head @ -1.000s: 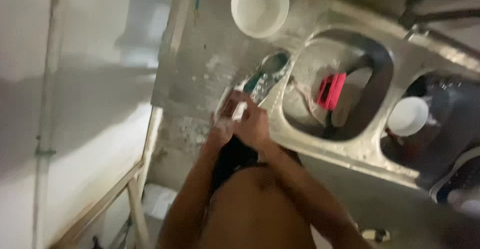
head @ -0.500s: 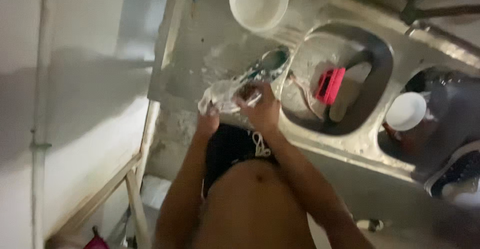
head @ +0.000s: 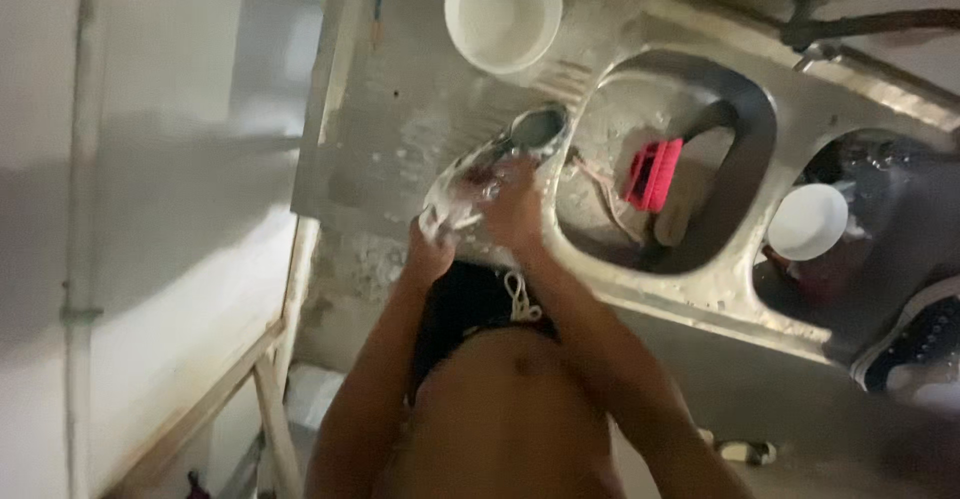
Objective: The person cleans a shoe and then a second shoe over a sink, first scrubbing one shoe with a pink brush and soapy water, then rinsing it under a faucet, and finally rinsing a second shoe under the faucet.
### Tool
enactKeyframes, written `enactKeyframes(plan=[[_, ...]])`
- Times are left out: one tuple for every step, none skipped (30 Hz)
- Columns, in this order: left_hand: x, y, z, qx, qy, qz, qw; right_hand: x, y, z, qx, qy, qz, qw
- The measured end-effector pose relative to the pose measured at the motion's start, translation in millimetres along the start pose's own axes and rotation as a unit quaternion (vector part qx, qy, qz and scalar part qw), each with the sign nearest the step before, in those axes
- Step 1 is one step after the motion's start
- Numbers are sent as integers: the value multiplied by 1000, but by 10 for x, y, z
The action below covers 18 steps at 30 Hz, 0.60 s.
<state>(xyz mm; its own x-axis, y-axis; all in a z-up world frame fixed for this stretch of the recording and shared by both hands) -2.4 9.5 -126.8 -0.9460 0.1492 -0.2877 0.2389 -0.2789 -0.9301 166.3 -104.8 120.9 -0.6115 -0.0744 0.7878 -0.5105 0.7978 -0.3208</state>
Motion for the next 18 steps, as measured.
enactKeyframes(plan=[[115,71,37,81,-74,62,992,-121,-11,115,-7,5,20,1000],[76,223,-103,155,-137,135,969,-352,-21,116,-21,-4,46,999],[155,211,-207,148,-131,142,970,-207,54,46,-25,-14,46,999],[195,241,-161,90,-37,152,984,-69,85,27,-2,-14,25,1000],[253,293,-110,29,58,161,985,61,125,25,21,-15,5,1000],[281,299,-21,34,49,146,987,23,93,7,23,0,-5,1000],[320,320,32,81,-25,124,989,-12,47,-26,-7,-25,9,1000],[108,483,-115,120,-87,117,982,-196,-40,-189,-42,-68,34,996],[52,72,-250,117,-82,119,983,89,-11,-257,-46,-73,35,996],[-213,-90,-360,427,-10,-19,904,248,-24,-370,-7,-39,12,999],[-410,-318,-414,678,73,-160,714,408,-20,-460,32,-4,-10,999],[-248,-76,-224,683,59,-165,709,256,-21,-379,34,10,-19,999],[-67,150,-162,502,-93,-46,859,117,-29,-280,19,10,1,1000],[-1,364,-201,262,-221,87,936,-112,-53,-279,2,-5,23,1000],[22,262,-194,257,-224,87,936,195,-36,-342,3,-7,18,1000],[-210,311,-315,274,-220,83,932,364,-60,-491,38,16,-3,999],[-443,358,-431,291,-216,79,929,536,-76,-626,72,39,-24,996],[-274,276,-333,293,-221,72,927,392,-116,-539,73,48,-28,996]])
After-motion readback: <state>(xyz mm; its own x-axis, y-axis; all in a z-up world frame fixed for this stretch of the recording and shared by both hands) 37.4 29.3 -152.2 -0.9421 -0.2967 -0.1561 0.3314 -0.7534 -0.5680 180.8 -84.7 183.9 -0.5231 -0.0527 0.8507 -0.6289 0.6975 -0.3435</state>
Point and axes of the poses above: each hand's wrist, its own x-axis away from the middle knuckle, its own y-axis out of the palm, z = x × y, the point moved 3 cm from there along -x, towards the middle knuckle, and after that the axes turned 11 degrees about y, right-handed, at the moved point
